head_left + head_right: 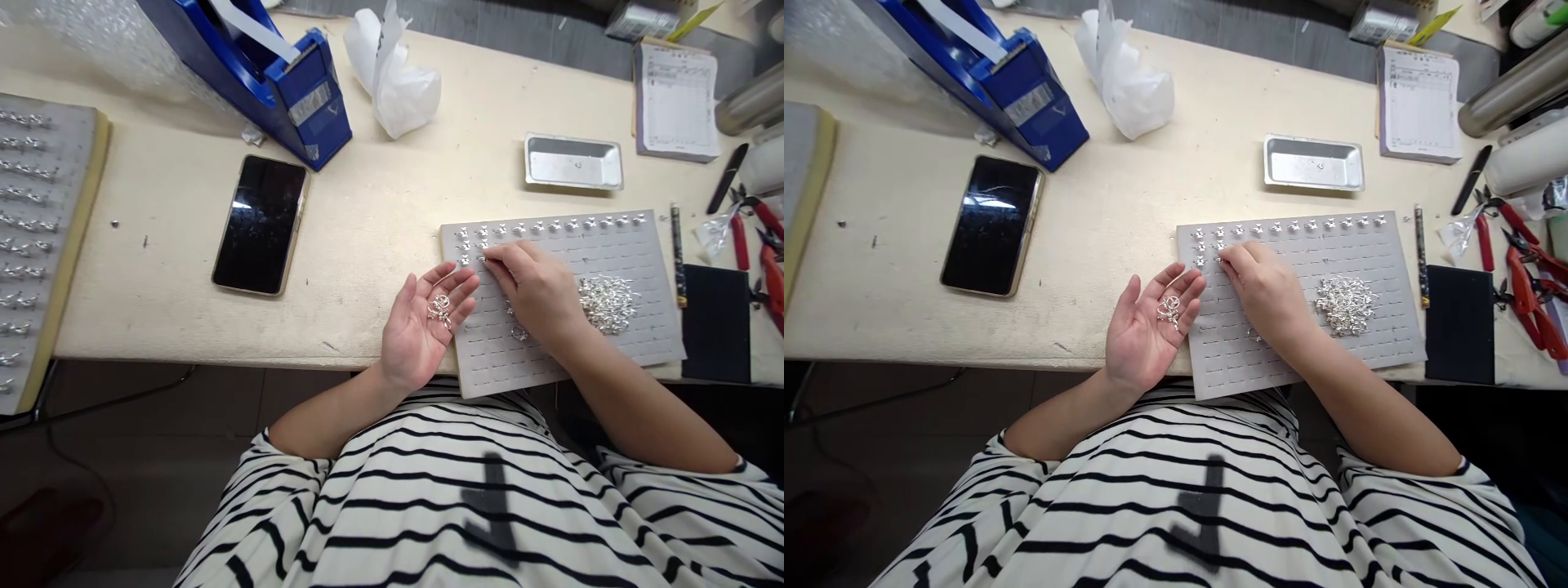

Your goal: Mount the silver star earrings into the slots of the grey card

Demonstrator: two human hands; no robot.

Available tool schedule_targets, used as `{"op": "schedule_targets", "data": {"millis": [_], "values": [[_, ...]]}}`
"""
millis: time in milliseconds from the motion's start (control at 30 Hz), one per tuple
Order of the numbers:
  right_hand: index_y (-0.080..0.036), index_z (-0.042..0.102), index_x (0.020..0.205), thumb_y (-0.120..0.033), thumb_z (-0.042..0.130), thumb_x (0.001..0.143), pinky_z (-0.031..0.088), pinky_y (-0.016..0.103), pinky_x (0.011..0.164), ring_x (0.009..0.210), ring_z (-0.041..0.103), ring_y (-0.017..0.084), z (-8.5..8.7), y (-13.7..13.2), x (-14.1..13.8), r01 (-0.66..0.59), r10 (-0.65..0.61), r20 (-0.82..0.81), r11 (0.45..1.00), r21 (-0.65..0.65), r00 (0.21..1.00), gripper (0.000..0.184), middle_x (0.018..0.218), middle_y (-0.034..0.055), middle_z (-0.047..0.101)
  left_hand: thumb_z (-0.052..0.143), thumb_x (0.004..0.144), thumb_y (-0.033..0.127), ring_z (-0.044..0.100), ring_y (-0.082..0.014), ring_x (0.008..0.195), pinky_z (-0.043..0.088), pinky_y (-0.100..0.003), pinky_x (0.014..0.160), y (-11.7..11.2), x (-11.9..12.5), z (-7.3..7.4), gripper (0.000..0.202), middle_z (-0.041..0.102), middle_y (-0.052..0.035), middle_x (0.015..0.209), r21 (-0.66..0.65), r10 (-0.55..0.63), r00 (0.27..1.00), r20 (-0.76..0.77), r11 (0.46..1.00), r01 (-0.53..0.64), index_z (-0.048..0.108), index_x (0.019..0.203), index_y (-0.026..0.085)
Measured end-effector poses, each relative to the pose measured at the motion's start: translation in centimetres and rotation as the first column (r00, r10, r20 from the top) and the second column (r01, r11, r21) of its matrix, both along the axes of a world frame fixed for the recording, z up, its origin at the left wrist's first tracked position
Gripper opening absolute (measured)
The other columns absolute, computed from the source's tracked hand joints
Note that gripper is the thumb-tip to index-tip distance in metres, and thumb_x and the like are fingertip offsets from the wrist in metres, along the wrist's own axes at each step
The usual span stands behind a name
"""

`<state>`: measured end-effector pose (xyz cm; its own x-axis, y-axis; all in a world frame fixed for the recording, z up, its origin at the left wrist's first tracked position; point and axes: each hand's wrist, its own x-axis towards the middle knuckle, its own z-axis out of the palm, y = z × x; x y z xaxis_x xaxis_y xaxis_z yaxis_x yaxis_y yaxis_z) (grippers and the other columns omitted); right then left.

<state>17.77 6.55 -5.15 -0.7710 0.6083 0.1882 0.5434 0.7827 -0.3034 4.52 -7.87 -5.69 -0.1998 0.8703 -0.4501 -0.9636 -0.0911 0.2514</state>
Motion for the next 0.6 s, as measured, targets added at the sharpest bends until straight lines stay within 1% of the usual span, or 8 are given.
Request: {"op": "schedule_targets", "data": {"millis": [100, 167, 233, 300, 400, 500, 533, 600], "values": [[-0.027, 0.070, 0.115, -0.030, 0.055, 0.104, 0.058, 0.041, 0.077, 0.093, 0.072, 0.025, 0.6, -0.2, 0.2, 0.008, -0.008, -0.019, 1.000, -0.024, 1.000, 0.019, 0.109, 0.0070, 0.077, 0.037, 0.111, 0.048, 0.071, -0.0213, 0.125, 0.059, -0.028, 0.100, 0.0, -0.1, 0.3, 0.050, 0.073, -0.0121, 0.130, 0.022, 0.003, 0.999, 0.048, 1.000, -0.004, 0.071, 0.121, 0.013], [-0.028, 0.069, 0.117, -0.030, 0.055, 0.105, 0.058, 0.040, 0.077, 0.093, 0.073, 0.024, 1.4, -0.7, 0.5, 0.025, -0.026, -0.051, 0.999, -0.027, 0.998, 0.019, 0.110, 0.0061, 0.078, 0.036, 0.111, 0.049, 0.067, -0.0227, 0.132, 0.058, -0.029, 0.104, 0.0, 0.0, 0.5, 0.051, 0.071, -0.0123, 0.136, 0.028, -0.006, 0.998, 0.067, 1.000, 0.004, 0.071, 0.123, 0.014], [-0.029, 0.069, 0.117, -0.029, 0.055, 0.105, 0.058, 0.039, 0.078, 0.092, 0.074, 0.022, 2.4, -1.6, 0.9, 0.024, -0.023, -0.092, 1.000, 0.006, 0.995, 0.018, 0.108, 0.0047, 0.079, 0.036, 0.111, 0.052, 0.062, -0.0242, 0.140, 0.056, -0.030, 0.108, -0.1, 0.1, 0.7, 0.053, 0.068, -0.0126, 0.142, 0.042, -0.027, 0.996, 0.087, 0.999, 0.023, 0.070, 0.126, 0.014], [-0.030, 0.068, 0.118, -0.025, 0.056, 0.105, 0.059, 0.037, 0.081, 0.092, 0.074, 0.021, 3.5, -2.7, 1.4, -0.020, 0.025, -0.129, 0.999, 0.037, 0.991, 0.018, 0.107, 0.0034, 0.079, 0.035, 0.110, 0.054, 0.057, -0.0248, 0.145, 0.054, -0.032, 0.112, 0.0, 0.3, 1.0, 0.056, 0.066, -0.0122, 0.146, 0.068, -0.059, 0.992, 0.111, 0.996, 0.051, 0.069, 0.129, 0.015], [-0.030, 0.065, 0.123, -0.020, 0.060, 0.103, 0.060, 0.035, 0.088, 0.100, 0.074, 0.020, 4.6, -4.3, 1.8, -0.150, 0.146, -0.151, 0.989, -0.014, 0.978, 0.024, 0.111, 0.0029, 0.078, 0.034, 0.111, 0.055, 0.052, -0.0228, 0.150, 0.053, -0.029, 0.111, 0.1, 0.6, 1.1, 0.056, 0.064, -0.0091, 0.151, 0.113, -0.094, 0.988, 0.126, 0.990, 0.080, 0.069, 0.131, 0.016], [-0.029, 0.064, 0.127, -0.021, 0.064, 0.101, 0.060, 0.035, 0.089, 0.103, 0.073, 0.019, 4.8, -5.1, 1.7, -0.250, 0.236, -0.150, 0.965, -0.083, 0.960, 0.027, 0.115, 0.0041, 0.077, 0.032, 0.111, 0.056, 0.049, -0.0215, 0.151, 0.053, -0.026, 0.108, 0.2, 1.0, 1.1, 0.057, 0.062, -0.0069, 0.153, 0.134, -0.120, 0.985, 0.120, 0.986, 0.104, 0.069, 0.131, 0.018], [-0.028, 0.065, 0.125, -0.023, 0.065, 0.101, 0.060, 0.035, 0.087, 0.101, 0.073, 0.019, 4.7, -5.2, 1.6, -0.261, 0.246, -0.151, 0.962, -0.084, 0.957, 0.025, 0.113, 0.0044, 0.077, 0.032, 0.110, 0.057, 0.049, -0.0215, 0.151, 0.054, -0.026, 0.107, 0.2, 1.1, 1.1, 0.058, 0.062, -0.0066, 0.153, 0.134, -0.138, 0.983, 0.117, 0.983, 0.122, 0.069, 0.131, 0.018], [-0.025, 0.068, 0.115, -0.025, 0.066, 0.100, 0.059, 0.033, 0.080, 0.092, 0.072, 0.019, 4.4, -5.2, 1.3, -0.250, 0.238, -0.151, 0.966, -0.070, 0.959, 0.014, 0.105, 0.0046, 0.077, 0.030, 0.111, 0.057, 0.052, -0.0209, 0.148, 0.054, -0.026, 0.106, 0.3, 1.2, 1.1, 0.059, 0.063, -0.0063, 0.152, 0.136, -0.172, 0.979, 0.110, 0.978, 0.156, 0.070, 0.130, 0.018]]}}
